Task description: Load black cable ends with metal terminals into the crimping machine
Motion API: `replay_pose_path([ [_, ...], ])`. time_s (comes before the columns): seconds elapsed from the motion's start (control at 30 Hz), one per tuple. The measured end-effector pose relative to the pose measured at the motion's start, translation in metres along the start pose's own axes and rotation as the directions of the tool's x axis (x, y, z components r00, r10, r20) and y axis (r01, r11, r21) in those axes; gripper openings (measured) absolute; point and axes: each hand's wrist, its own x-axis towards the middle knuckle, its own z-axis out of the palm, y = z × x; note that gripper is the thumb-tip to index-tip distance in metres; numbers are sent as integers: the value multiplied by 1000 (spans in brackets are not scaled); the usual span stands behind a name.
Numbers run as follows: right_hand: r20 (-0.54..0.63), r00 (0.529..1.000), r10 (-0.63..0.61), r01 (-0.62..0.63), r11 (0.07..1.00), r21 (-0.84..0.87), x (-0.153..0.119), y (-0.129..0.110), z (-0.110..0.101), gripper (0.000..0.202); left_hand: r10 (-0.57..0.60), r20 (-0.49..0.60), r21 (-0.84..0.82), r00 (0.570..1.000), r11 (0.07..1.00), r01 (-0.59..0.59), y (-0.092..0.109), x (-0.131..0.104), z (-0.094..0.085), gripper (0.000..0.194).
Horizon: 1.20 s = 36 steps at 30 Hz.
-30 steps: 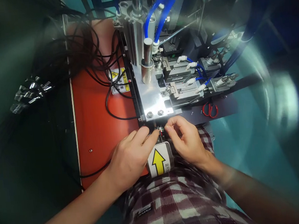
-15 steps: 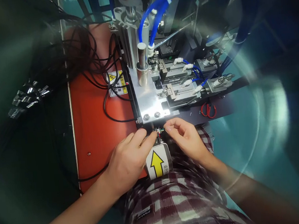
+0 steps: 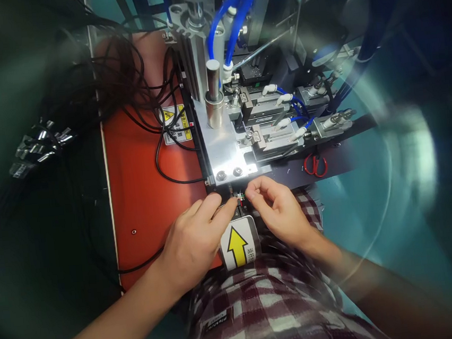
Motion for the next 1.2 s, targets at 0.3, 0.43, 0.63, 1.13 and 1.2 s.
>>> replay_pose_path([
  [0.3,18,998,52,-52,999,16,-1,0,0,14,-2,3,-15,1000,1000,2,2,0,-1,30],
  [0.43,13,999,51,-51,999,8,-1,1,1,13,-12,10,-23,1000,1000,12,1,-1,-1,30],
  [0.63,12,991,134,-134,990,37,0,-4,2,14,-6,3,-25,1000,1000,6,0,-1,0,30],
  [1.13,36,980,196,-185,963,-198,3,-18,-4,19,6,-11,3,1000,1000,-6,1,0,1,29],
  [1.2,36,980,196,-185,962,-203,3,-18,-3,19,4,-5,3,1000,1000,-4,0,-1,1,29],
])
